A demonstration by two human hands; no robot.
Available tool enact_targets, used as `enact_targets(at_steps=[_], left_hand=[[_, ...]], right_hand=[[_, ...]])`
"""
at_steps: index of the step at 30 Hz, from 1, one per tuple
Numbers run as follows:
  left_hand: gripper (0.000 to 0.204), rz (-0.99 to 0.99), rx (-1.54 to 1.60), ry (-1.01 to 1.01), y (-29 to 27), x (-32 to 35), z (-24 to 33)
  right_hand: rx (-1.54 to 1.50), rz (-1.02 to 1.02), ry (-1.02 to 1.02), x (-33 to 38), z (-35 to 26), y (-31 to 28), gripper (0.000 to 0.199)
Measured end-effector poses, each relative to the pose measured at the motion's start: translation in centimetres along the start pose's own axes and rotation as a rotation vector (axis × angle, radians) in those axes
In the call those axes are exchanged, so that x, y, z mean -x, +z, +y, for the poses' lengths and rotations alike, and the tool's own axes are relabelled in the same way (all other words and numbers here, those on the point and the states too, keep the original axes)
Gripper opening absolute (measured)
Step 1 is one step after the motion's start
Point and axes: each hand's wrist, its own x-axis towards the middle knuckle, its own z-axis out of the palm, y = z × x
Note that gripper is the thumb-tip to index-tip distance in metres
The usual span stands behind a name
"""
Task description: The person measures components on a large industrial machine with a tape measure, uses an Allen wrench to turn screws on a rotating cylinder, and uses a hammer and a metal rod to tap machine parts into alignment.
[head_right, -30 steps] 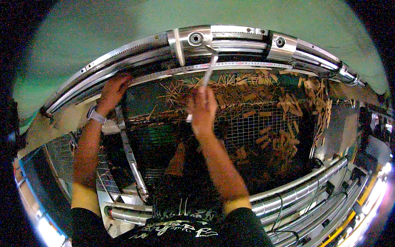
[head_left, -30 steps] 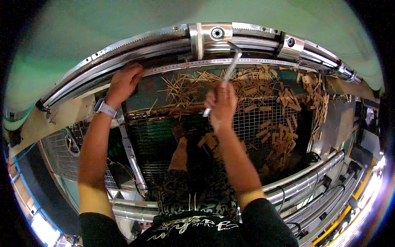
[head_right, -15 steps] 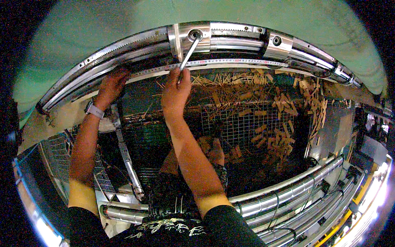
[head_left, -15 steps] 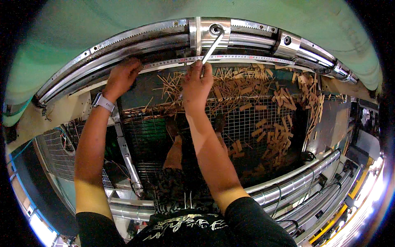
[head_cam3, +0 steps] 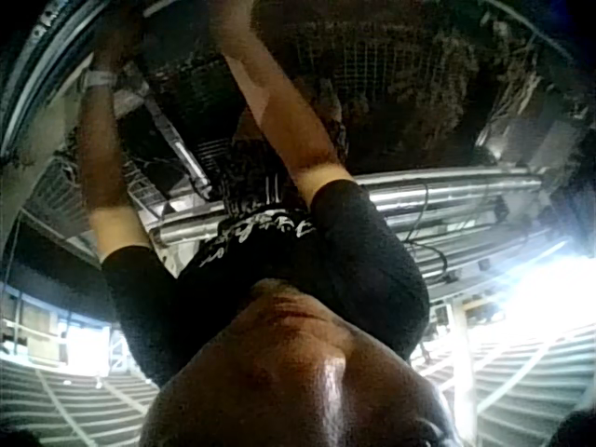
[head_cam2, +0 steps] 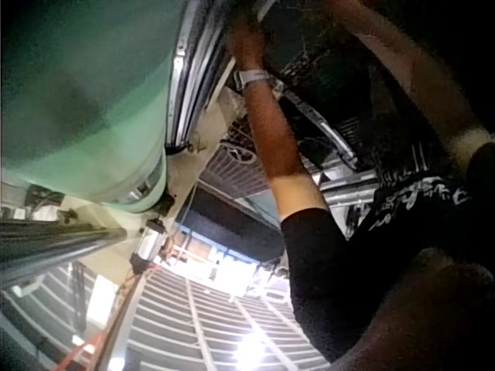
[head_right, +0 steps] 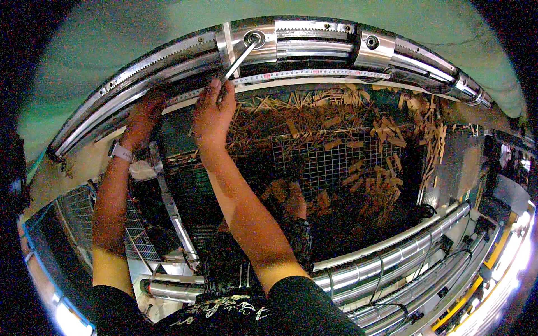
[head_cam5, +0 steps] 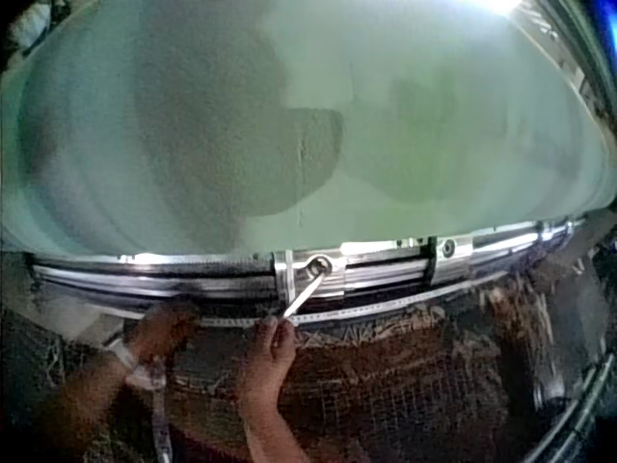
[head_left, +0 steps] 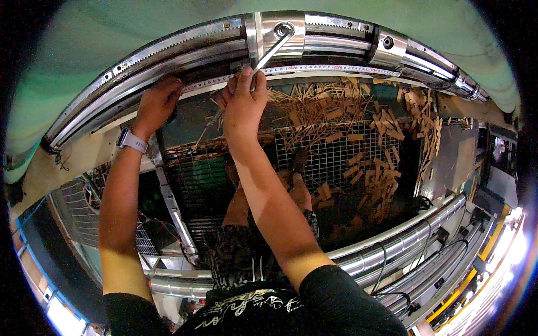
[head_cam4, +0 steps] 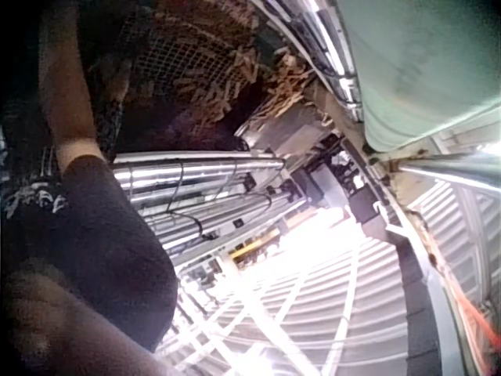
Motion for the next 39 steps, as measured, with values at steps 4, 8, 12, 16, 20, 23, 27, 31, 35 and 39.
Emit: enact_targets(at_steps=[4, 8, 12, 16, 20, 23, 27, 31, 35, 39], left_hand=[[0.018, -0.052, 0.023, 0.013, -0.4, -0.3, -0.1], [0.015, -0.028, 0.062, -0.010, -1.3, -0.6, 1.7], [0.015, -0.043, 0.070, -0.010, -0.6, -0.5, 0.6], [0.018, -0.070, 0.030, -0.047, -1.1, -0.4, 1.3], [0.021, -0.143, 0.103, -0.058, -0.9, -0.3, -0.1], [0.022, -0.043, -0.026, 0.027, -0.3, 0.1, -0.8], [0.022, -0.198, 0.051, -0.093, -1.0, -0.6, -0.3], [0.020, -0.161, 0.131, -0.044, -0.9, -0.5, -0.6], [0.019, -0.150, 0.120, 0.000, -1.3, -0.7, -0.3], [0.019, -0.099, 0.110, 0.075, -1.1, -0.9, -0.6]], right_hand=[[0.194, -0.081, -0.007, -0.5, -0.7, -2.8, 0.018], [0.278, -0.190, 0.056, -1.9, -3.5, -7.5, 0.014], [0.690, -0.267, 0.054, -3.4, -7.6, -9.9, 0.024], [1.109, -0.360, -0.085, -5.7, -10.7, -11.7, 0.031], [1.430, -0.404, -0.150, -7.1, -13.0, -11.7, 0.039], [1.421, -0.415, -0.181, -7.8, -14.3, -12.1, 0.040], [1.387, -0.470, -0.124, -8.3, -14.5, -12.5, 0.039], [1.304, -0.496, -0.170, -8.0, -13.9, -12.4, 0.035], [0.960, -0.375, 0.015, -5.7, -11.0, -11.4, 0.028], [0.561, -0.352, 0.098, -4.2, -8.1, -10.6, 0.019]])
